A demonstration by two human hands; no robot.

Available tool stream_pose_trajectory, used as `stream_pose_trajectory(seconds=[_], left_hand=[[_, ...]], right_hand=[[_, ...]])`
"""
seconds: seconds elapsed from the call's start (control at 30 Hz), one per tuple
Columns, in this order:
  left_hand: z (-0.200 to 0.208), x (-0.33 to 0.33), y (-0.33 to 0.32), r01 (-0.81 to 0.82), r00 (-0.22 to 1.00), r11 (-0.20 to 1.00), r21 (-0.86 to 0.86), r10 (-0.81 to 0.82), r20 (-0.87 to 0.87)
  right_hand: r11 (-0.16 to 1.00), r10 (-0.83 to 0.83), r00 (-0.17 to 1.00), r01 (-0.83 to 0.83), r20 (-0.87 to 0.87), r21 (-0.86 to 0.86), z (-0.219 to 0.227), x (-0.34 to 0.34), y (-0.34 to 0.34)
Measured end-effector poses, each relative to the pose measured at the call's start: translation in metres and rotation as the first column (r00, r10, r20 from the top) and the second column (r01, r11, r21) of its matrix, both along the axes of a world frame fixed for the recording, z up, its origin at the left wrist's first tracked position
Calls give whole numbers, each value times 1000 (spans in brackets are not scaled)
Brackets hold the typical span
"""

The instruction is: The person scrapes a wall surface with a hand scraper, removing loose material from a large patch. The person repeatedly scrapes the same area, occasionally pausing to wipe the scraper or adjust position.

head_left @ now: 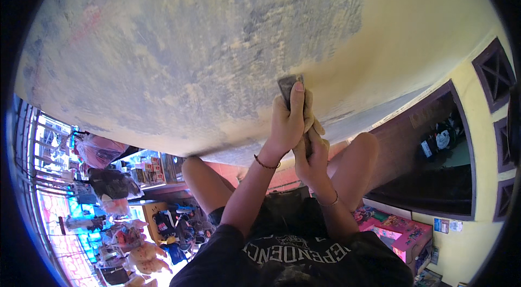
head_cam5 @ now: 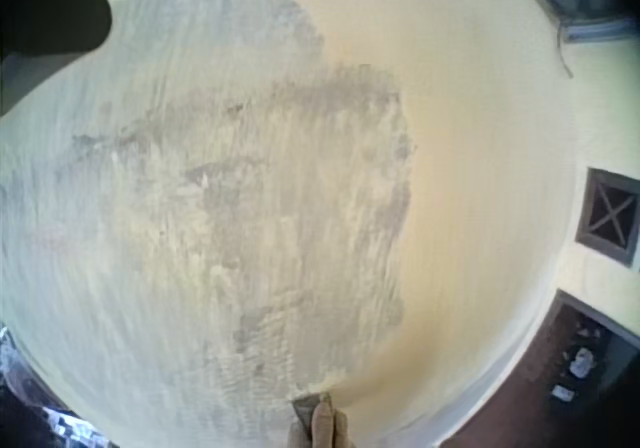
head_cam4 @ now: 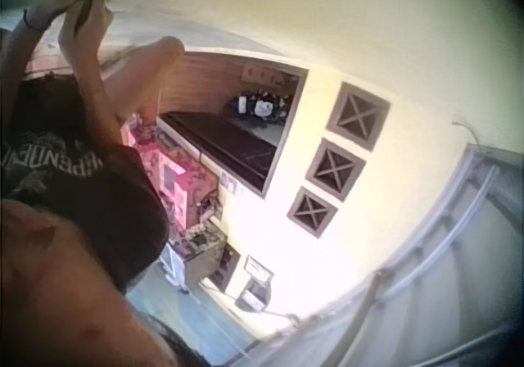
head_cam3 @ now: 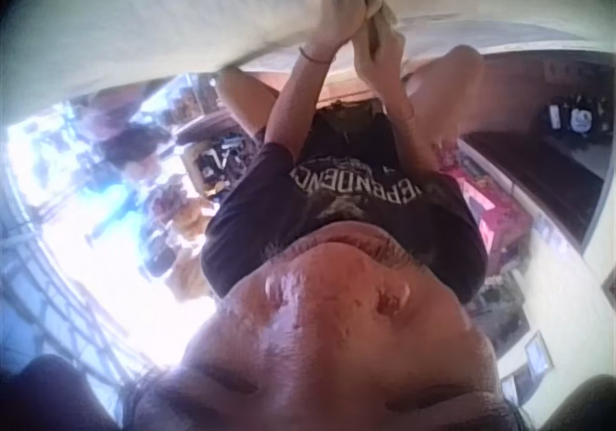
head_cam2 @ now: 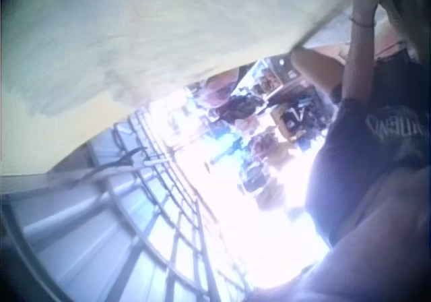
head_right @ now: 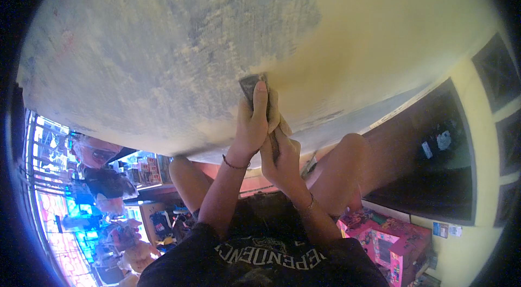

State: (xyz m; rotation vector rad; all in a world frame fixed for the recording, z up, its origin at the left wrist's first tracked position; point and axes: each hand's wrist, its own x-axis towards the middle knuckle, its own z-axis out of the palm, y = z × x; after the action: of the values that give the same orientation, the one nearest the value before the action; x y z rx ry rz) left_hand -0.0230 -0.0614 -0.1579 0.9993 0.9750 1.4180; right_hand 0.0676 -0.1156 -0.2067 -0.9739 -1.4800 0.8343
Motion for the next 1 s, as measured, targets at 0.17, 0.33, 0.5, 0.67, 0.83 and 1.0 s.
stream_pose_trajectory(seconds=[0.17, 0.33, 0.5, 0.67, 0.83, 1.0], left_hand=[[1, -4, 2, 30, 999, 1000, 3, -30, -39], [4, 0, 3, 44, 999, 999, -20, -43, 17], [4, 1, 4, 37, 999, 999, 32, -38, 10], [0, 1, 5, 40, 998, 999, -8, -39, 50], [10, 2, 8, -7, 1000, 1000, 18, 7, 7], [18, 5, 6, 34, 996, 999, -11, -33, 87]], right_hand=[[1000, -23, 999, 23, 37, -11, 3, 1, 0], [999, -15, 999, 17, 38, -50, 6, 3, 0], [1000, -21, 998, 22, 59, -19, 7, 3, -1], [988, 14, 1000, -15, -10, -156, 5, 4, -3], [999, 0, 999, 3, 40, -54, 9, 4, 1], [990, -7, 999, 2, -38, -138, 14, 5, 1]])
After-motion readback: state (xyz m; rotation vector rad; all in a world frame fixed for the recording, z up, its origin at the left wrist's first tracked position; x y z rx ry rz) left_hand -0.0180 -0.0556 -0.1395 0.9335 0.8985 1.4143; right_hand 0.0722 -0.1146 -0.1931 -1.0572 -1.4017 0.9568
